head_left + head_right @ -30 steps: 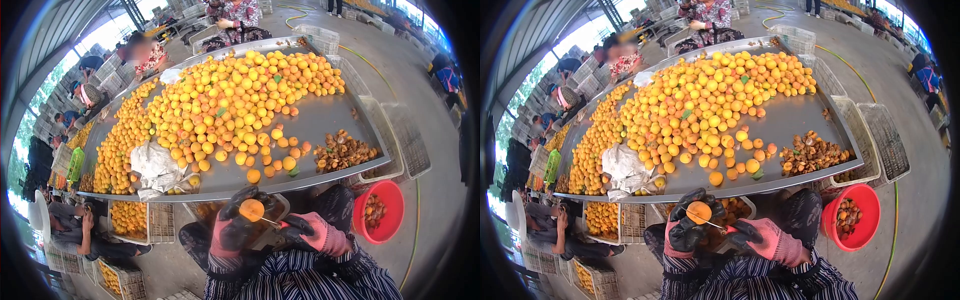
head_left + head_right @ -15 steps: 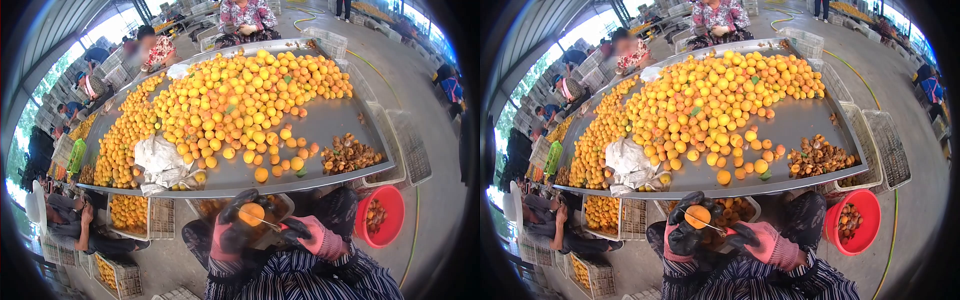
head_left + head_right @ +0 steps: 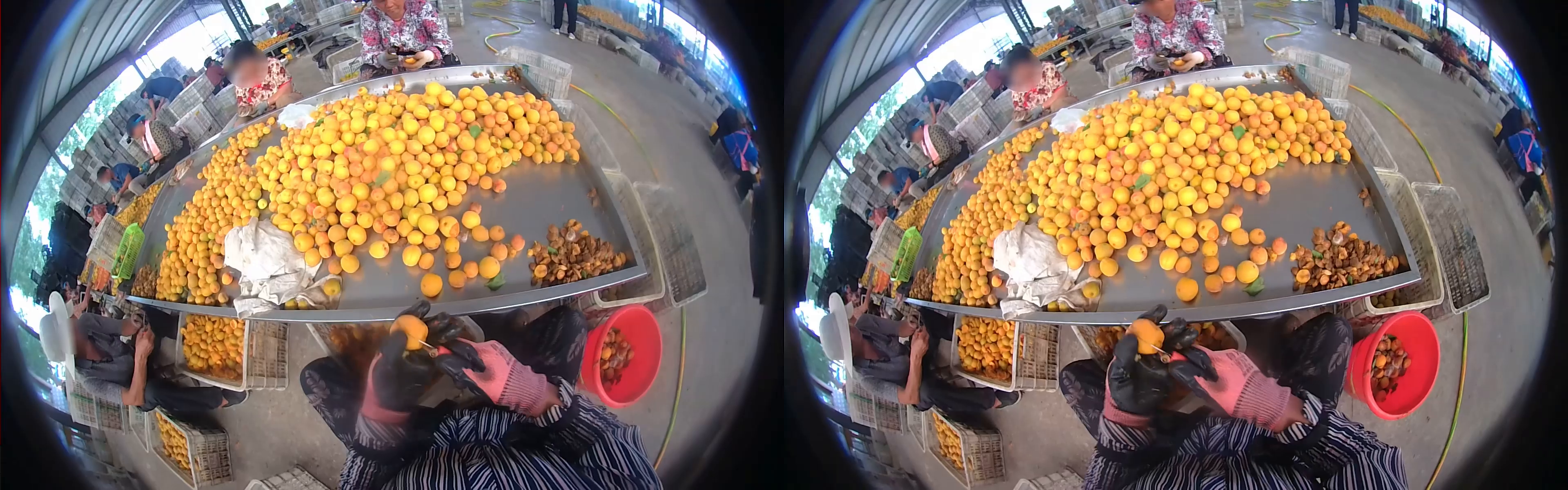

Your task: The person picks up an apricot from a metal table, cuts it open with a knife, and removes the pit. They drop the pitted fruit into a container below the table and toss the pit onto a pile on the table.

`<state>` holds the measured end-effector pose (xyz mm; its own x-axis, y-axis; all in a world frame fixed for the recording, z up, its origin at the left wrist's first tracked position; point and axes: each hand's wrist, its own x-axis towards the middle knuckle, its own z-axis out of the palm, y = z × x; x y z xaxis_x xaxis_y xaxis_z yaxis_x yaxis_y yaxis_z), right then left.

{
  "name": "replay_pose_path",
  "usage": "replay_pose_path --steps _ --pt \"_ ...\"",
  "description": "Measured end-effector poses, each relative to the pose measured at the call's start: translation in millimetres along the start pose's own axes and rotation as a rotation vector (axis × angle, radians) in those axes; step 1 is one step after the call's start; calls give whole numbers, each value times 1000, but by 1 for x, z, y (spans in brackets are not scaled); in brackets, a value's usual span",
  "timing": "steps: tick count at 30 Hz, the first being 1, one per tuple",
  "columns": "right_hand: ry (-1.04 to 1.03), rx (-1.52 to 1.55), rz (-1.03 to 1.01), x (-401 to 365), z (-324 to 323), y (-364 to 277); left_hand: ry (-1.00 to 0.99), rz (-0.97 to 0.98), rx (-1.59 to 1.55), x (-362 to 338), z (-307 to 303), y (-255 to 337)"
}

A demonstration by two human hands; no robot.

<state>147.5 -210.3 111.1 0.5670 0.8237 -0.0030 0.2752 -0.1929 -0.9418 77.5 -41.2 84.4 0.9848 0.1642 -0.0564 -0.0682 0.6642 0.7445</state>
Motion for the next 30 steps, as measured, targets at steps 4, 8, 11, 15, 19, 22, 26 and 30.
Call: replay_pose_path --steps 4,8,11,15,19,22,26,30 --pt "59 23 -9 1 8 21 4 -104 -554 7 -4 -14" --pt "67 -148 104 -1 -5 -4 108 -211 -162 9 -37 -13" --pt "109 -122 45 0 13 20 147 19 -363 12 -7 1" --pt "86 -105 -4 0 22 16 64 55 -623 14 -3 6" --pt "63 -113 70 -1 24 29 267 57 -606 21 -3 0" --pt "49 -174 93 -1 29 41 99 178 -378 16 -11 -2" --pt "233 -238 -14 7 42 55 101 161 -541 14 -2 -5" --pt "147 -72 15 10 24 50 67 82 -433 14 -17 -10"
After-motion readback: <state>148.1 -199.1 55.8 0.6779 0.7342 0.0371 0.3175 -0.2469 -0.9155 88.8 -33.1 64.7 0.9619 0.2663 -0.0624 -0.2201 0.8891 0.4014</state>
